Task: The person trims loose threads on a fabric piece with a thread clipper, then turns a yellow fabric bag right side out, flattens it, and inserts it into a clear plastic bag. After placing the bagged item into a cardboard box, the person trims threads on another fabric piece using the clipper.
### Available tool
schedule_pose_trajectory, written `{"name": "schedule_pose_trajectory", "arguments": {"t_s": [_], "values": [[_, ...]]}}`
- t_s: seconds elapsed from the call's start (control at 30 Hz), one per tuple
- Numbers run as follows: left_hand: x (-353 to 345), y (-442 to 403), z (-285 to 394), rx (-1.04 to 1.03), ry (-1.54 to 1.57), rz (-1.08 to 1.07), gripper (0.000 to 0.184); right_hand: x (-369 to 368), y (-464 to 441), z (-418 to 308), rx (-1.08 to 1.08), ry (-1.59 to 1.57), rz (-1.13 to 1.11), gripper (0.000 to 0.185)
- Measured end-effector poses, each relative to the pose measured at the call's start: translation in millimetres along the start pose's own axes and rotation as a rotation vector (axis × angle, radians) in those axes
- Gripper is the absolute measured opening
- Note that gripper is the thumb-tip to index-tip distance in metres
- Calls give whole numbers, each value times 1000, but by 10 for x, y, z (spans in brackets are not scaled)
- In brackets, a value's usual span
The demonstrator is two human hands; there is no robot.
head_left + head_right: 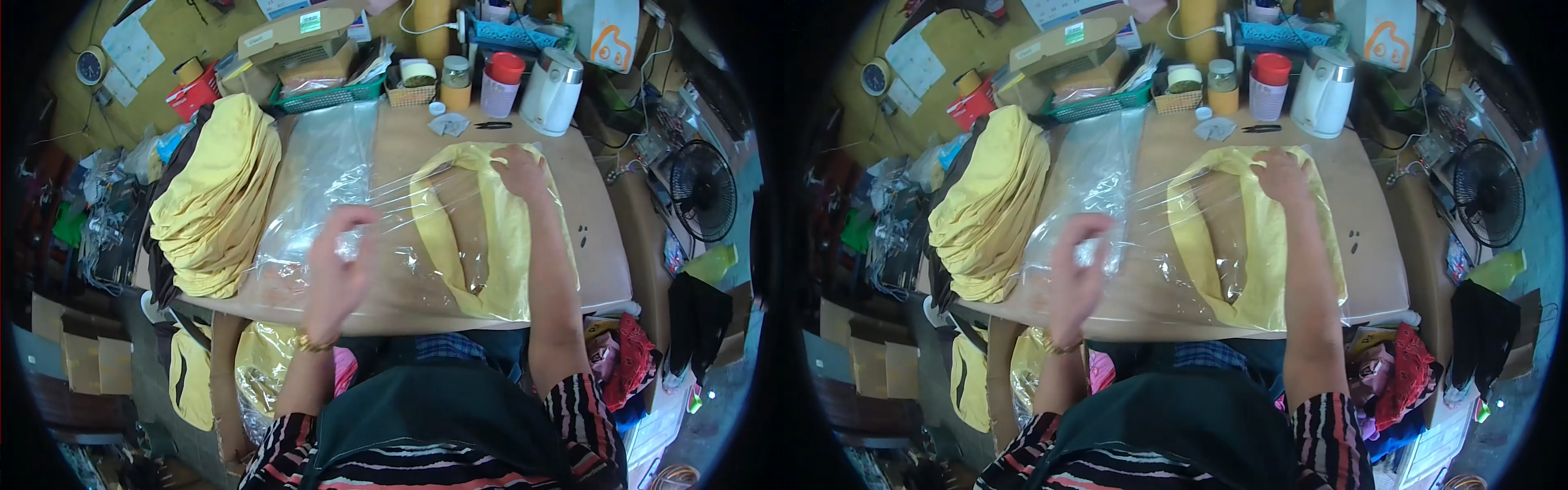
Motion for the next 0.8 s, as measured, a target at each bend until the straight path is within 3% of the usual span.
{"name": "schedule_pose_trajectory", "arguments": {"t_s": [0.07, 0.1, 0.17, 0.27, 0.33, 0.43, 0.47, 0.53, 0.57, 0.6, 0.67, 0.73, 0.8], "values": [[-646, -140, -157, 82, 70, -330, 29, 9, 8, -92, 9, 189, 209, 48], [-769, -140, -374, 75, 71, -332, 29, -93, -12, -93, 39, 269, 157, 52], [-917, -140, -1099, 124, -713, -201, 40, -187, 34, -31, 40, 222, 154, 54], [-703, 74, -1848, 220, -689, -187, 51, -359, 75, 11, 84, 150, 150, 60], [-506, 76, -1776, 182, -749, -129, 48, -380, 79, -44, 80, 206, 215, 61], [172, -29, -1436, 124, -817, 419, 51, -410, 21, -59, 58, 236, 211, 62], [296, -101, -1513, 132, -833, 423, 51, -411, -3, -76, 75, 230, 206, 62], [518, -188, -1892, 321, -601, 361, 49, -403, 12, -72, 59, 234, 228, 61], [533, -236, -2168, 423, -614, 209, 44, -390, 17, -85, 58, 223, 223, 61], [654, -307, -2160, 429, -621, 213, 44, -378, 7, -97, 68, 222, 219, 61], [744, -351, -2281, 706, 59, 159, 35, -393, 0, -63, 59, 188, 221, 62], [1226, -326, -2281, 617, -110, 479, 24, -441, -9, -31, 52, 191, 228, 62], [1722, -256, -2095, 298, -246, 753, 14, -443, -26, -7, 33, 204, 234, 63]]}}
Point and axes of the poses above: each hand's wrist, its own y-axis away from the middle knuckle, its own x-axis out of the back of the hand, z = x × y, the point moved 7 cm from there along -y, towards the middle knuckle, and after that the axes turned 7 degrees about y, right-handed, at the moved point
